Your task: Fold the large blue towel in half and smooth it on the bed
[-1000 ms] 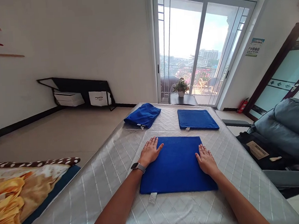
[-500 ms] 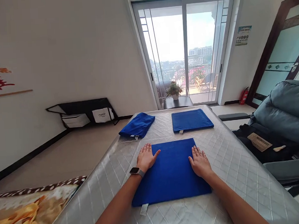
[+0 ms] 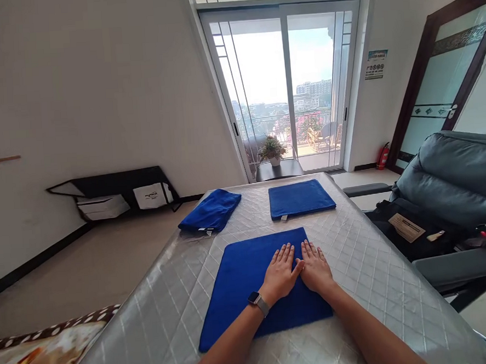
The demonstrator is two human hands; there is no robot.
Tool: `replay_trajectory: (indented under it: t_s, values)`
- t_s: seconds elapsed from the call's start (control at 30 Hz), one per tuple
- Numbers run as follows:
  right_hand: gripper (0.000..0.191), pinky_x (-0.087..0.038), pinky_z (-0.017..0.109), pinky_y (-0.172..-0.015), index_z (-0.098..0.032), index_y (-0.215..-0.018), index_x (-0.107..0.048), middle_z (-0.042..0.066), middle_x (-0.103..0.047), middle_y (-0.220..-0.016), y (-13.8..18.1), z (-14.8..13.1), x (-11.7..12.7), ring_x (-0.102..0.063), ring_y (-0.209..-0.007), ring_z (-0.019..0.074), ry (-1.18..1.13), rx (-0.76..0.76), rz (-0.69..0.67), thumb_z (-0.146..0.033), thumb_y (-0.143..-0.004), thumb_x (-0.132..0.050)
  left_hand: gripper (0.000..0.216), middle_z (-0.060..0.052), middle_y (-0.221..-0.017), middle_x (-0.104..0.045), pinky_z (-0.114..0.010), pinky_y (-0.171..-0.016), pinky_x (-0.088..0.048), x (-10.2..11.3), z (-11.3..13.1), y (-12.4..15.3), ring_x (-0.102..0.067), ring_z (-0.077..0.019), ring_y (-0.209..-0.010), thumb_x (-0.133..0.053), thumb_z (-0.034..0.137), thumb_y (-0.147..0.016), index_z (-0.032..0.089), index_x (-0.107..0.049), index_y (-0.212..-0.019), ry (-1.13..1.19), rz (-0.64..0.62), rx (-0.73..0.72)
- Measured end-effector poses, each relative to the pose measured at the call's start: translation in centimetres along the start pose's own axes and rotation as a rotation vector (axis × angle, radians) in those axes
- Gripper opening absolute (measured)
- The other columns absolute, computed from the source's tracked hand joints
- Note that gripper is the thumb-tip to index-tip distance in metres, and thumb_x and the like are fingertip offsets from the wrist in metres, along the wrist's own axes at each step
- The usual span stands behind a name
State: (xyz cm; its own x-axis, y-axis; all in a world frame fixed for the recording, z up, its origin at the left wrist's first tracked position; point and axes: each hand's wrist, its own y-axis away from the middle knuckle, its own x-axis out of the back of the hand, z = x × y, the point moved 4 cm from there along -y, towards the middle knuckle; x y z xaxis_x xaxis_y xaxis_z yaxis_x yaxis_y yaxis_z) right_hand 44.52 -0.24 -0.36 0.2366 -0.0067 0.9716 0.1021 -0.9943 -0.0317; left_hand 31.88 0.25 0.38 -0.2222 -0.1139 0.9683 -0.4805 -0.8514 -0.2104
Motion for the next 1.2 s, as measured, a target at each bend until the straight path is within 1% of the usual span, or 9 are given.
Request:
replay_trajectory:
  t_s: [0.1,0.27,0.37,0.47,0.6,0.8,0.9,1.03,1.2]
  values:
    - [0.068,-0.005,0.042,-0.122,-0.008,-0.157,-0.017,0.009,-0.013,-0.164,0.0,-0.3,0.3,-0.009,-0.151,0.0233,-0.031,-0.019,0.004,-0.045,-0.100,-0.020,0.073,-0.012,-0.160,-0.030,-0.044,-0.121,-0.023,0.8,-4.6,1.7,-0.023,-0.0246,-0.149,-0.017,0.062,-0.101,0.013,-0.032,-0.154,-0.054,-0.019,0.085]
    - [0.068,-0.004,0.043,-0.122,-0.007,-0.157,-0.017,0.009,-0.013,-0.164,0.1,-0.3,0.6,-0.009,-0.151,0.0233,-0.020,-0.015,0.005,-0.045,-0.100,-0.020,0.082,-0.015,-0.159,-0.029,-0.047,-0.121,-0.021,2.0,-12.8,4.5,-0.023,-0.0273,-0.149,-0.014,0.066,-0.099,0.007,-0.030,-0.154,-0.131,-0.043,0.309]
    - [0.069,-0.004,0.042,-0.122,-0.007,-0.157,-0.017,0.009,-0.014,-0.164,0.0,-0.2,0.5,-0.010,-0.151,0.0228,0.000,-0.015,-0.009,-0.046,-0.100,-0.019,0.086,-0.018,-0.159,-0.029,-0.047,-0.120,-0.022,2.2,-15.7,5.6,-0.024,-0.0286,-0.148,-0.013,0.067,-0.098,0.003,-0.030,-0.153,-0.158,-0.013,0.391]
    - [0.070,-0.005,0.042,-0.122,-0.008,-0.157,-0.016,0.008,-0.014,-0.164,-0.2,-0.2,0.4,-0.009,-0.151,0.0220,0.010,-0.019,-0.019,-0.048,-0.100,-0.017,0.088,-0.018,-0.158,-0.030,-0.046,-0.121,-0.021,2.2,-16.6,6.0,-0.026,-0.0286,-0.148,-0.012,0.069,-0.097,0.002,-0.031,-0.152,-0.164,0.028,0.419]
    - [0.071,-0.005,0.041,-0.122,-0.010,-0.158,-0.013,0.008,-0.013,-0.164,-0.2,-0.1,0.3,-0.008,-0.152,0.0210,0.020,-0.025,-0.040,-0.050,-0.100,-0.016,0.086,-0.018,-0.158,-0.032,-0.045,-0.120,-0.022,1.9,-17.3,6.2,-0.028,-0.0284,-0.147,-0.012,0.067,-0.097,0.004,-0.033,-0.152,-0.160,0.053,0.400]
    - [0.072,-0.007,0.041,-0.122,-0.011,-0.158,-0.016,0.007,-0.015,-0.164,-0.8,0.2,0.9,-0.012,-0.151,0.0216,0.042,-0.037,-0.108,-0.053,-0.099,-0.021,0.086,-0.019,-0.158,-0.032,-0.044,-0.119,-0.025,1.8,-20.1,7.3,-0.030,-0.0292,-0.146,-0.014,0.068,-0.097,0.004,-0.034,-0.151,-0.115,0.095,0.398]
    - [0.072,-0.007,0.040,-0.122,-0.012,-0.158,-0.020,0.007,-0.019,-0.164,-2.2,0.1,1.7,-0.014,-0.151,0.0222,0.046,-0.031,-0.115,-0.054,-0.099,-0.023,0.085,-0.019,-0.157,-0.033,-0.044,-0.119,-0.025,1.9,-20.4,7.5,-0.031,-0.0293,-0.146,-0.015,0.068,-0.097,0.005,-0.035,-0.151,-0.112,0.106,0.390]
    - [0.068,-0.008,0.037,-0.121,-0.012,-0.157,-0.021,0.007,-0.020,-0.164,-5.1,-0.5,2.6,-0.012,-0.151,0.0202,0.045,-0.003,-0.084,-0.051,-0.101,-0.020,0.085,-0.021,-0.158,-0.032,-0.046,-0.119,-0.025,2.2,-20.0,7.5,-0.030,-0.0304,-0.146,-0.016,0.067,-0.098,0.003,-0.034,-0.151,-0.100,0.084,0.392]
    - [0.067,-0.008,0.036,-0.121,-0.012,-0.157,-0.020,0.008,-0.020,-0.164,-7.1,-0.7,1.8,-0.010,-0.151,0.0175,0.042,-0.006,-0.048,-0.048,-0.101,-0.020,0.080,-0.019,-0.157,-0.033,-0.047,-0.118,-0.026,2.4,-19.9,7.5,-0.030,-0.0311,-0.146,-0.020,0.064,-0.099,0.006,-0.033,-0.152,-0.100,0.092,0.387]
